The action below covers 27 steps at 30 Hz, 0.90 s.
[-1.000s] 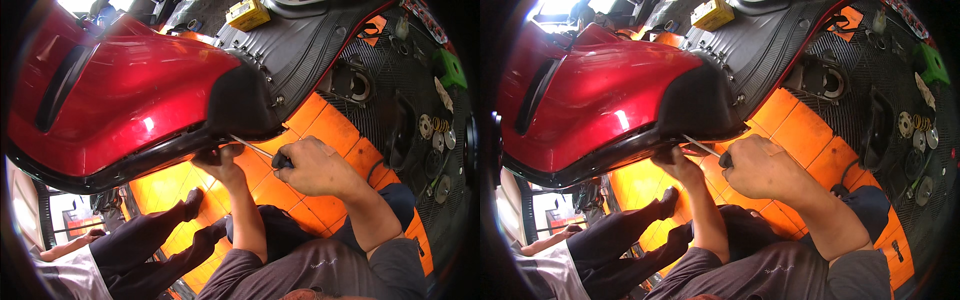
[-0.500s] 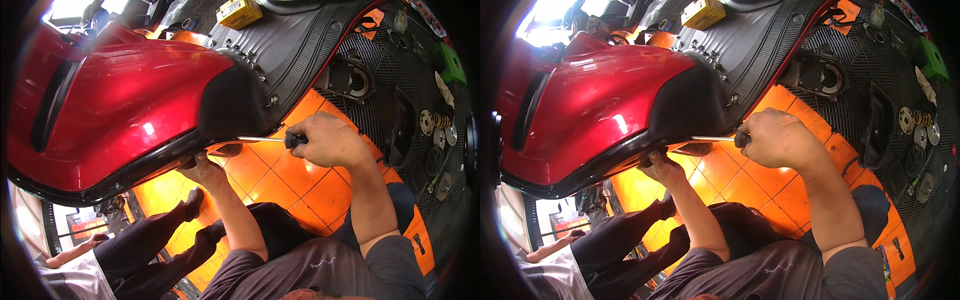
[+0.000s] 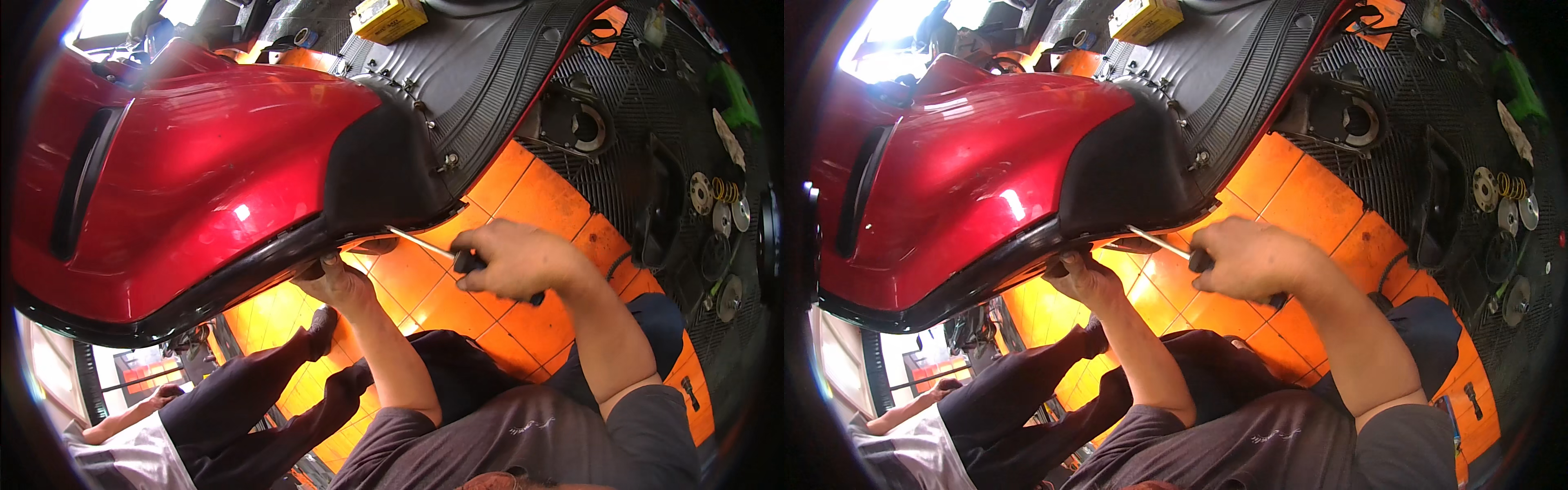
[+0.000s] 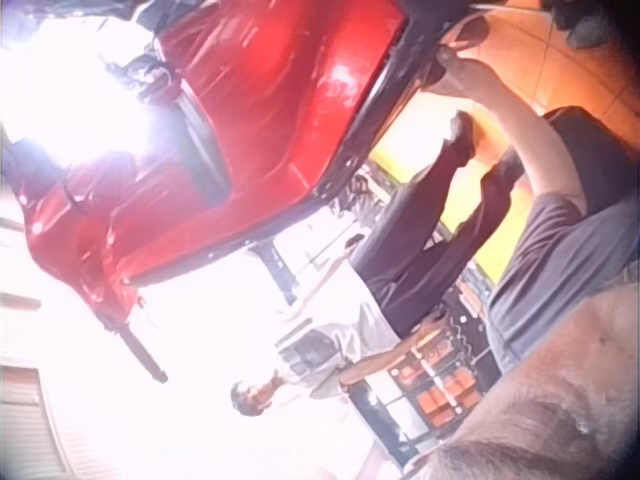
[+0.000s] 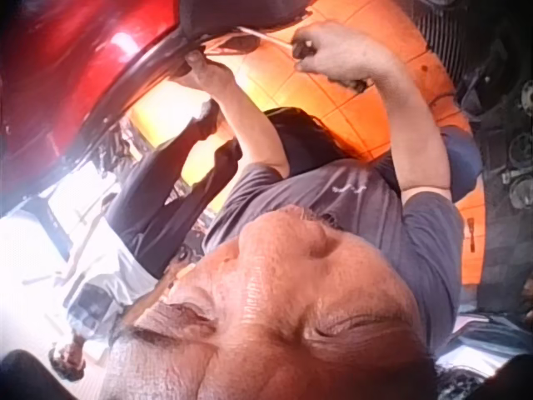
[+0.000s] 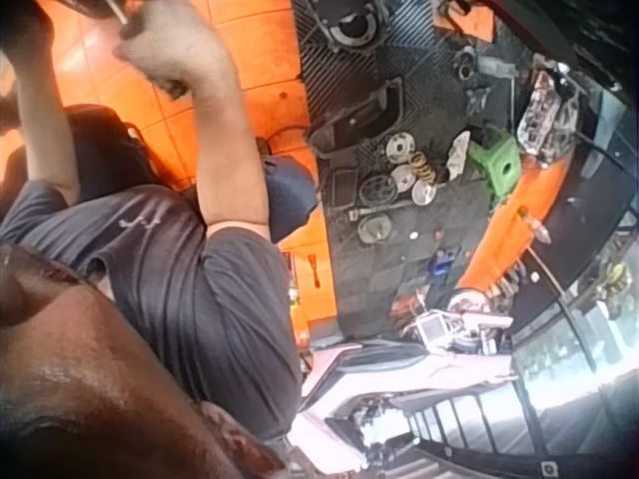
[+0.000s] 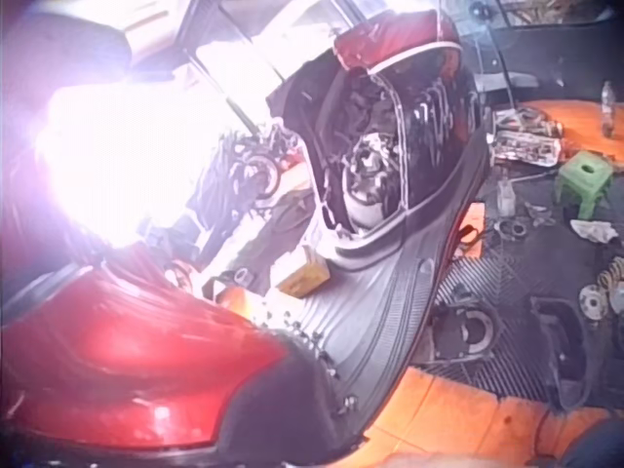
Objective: The person removes plastic body panels from a red scooter using a screwdriver and pliers, then reaches into a metal bin on the floor to select tools.
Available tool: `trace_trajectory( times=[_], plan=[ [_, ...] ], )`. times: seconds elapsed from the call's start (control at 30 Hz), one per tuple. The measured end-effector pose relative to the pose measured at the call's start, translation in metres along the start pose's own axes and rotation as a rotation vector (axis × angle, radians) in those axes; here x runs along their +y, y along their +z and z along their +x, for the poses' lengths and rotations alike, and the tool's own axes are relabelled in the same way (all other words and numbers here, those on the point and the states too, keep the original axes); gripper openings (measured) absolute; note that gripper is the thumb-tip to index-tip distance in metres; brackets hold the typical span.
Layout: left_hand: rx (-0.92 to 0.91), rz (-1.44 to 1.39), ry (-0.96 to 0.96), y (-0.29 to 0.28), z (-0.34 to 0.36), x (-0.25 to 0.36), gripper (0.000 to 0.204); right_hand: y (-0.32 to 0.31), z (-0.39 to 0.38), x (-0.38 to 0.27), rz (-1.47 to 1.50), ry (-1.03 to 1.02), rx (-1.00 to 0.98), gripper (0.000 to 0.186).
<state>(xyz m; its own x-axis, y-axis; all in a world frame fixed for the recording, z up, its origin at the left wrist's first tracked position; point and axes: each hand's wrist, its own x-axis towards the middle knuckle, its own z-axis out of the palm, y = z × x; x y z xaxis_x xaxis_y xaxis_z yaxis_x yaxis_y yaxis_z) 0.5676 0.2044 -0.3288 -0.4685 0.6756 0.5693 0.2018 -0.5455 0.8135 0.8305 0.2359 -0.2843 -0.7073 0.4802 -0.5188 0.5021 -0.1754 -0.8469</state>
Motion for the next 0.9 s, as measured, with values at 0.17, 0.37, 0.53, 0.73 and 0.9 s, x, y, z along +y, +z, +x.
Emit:
trace_trajectory(
  times=[0.17,0.37,0.53,0.73,0.9],
  plan=[
    [0.005,0.044,0.017,-0.003,0.0,-0.005,0.052,0.073,0.028,0.015,0.355,-0.175,0.081,0.035],
    [0.073,0.156,0.022,0.004,-0.002,-0.002,0.054,0.131,0.043,0.019,0.494,-0.313,0.489,0.024],
    [0.141,0.175,0.027,0.013,-0.008,0.005,0.055,0.13,0.046,0.027,0.345,-0.333,0.533,0.025],
    [0.182,0.177,0.016,0.012,-0.011,0.004,0.056,0.144,0.03,0.081,-0.086,-0.429,0.409,0.022],
    [0.171,0.173,-0.009,0.009,-0.013,-0.001,0.057,0.175,0.084,0.193,-0.489,0.204,0.255,0.017]
  ],
)
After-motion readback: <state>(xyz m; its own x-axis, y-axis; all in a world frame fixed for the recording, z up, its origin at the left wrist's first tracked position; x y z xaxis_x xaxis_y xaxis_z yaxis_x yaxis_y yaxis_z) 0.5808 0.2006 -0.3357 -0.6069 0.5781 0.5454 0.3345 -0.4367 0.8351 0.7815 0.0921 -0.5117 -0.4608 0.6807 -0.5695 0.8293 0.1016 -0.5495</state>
